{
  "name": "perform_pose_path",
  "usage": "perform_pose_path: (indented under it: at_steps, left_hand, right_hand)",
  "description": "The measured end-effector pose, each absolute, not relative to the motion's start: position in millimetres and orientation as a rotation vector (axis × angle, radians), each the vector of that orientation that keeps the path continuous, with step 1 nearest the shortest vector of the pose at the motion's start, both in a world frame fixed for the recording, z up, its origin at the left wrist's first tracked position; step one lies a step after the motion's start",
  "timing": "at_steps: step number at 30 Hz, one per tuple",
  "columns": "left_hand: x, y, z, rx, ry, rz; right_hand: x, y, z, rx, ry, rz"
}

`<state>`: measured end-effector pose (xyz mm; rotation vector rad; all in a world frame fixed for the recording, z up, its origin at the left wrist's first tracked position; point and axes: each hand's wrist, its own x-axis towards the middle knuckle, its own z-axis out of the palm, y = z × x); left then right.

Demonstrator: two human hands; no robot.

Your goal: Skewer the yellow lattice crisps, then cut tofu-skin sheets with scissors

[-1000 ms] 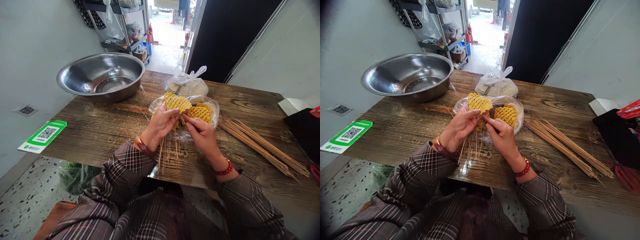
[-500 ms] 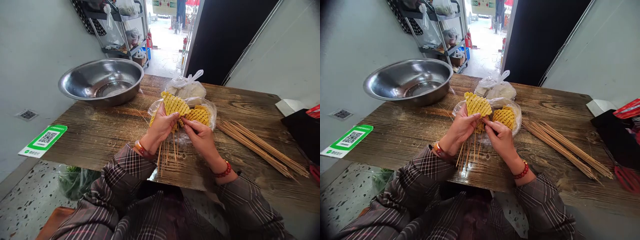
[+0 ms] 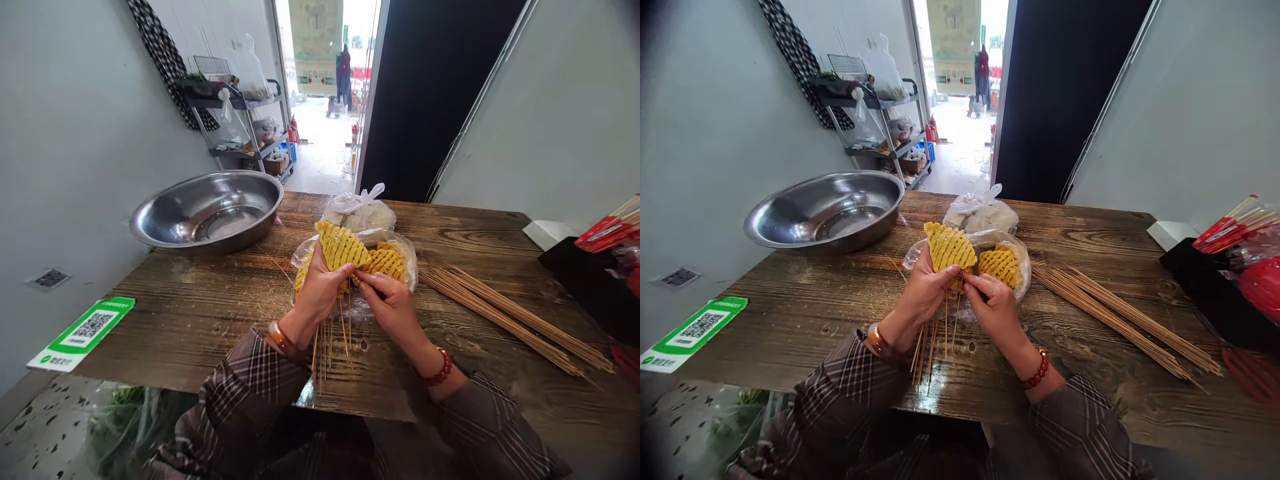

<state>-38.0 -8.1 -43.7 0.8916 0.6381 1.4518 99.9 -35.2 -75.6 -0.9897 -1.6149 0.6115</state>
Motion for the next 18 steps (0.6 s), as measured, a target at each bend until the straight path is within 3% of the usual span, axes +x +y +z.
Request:
perform_pose_path:
  at_steps: [18]
  left_hand:
    - [-33,-9,-53,1.147,0.789,1.573]
  right_hand:
    - [96,-39,-75,-1.042,-1.469,0.642]
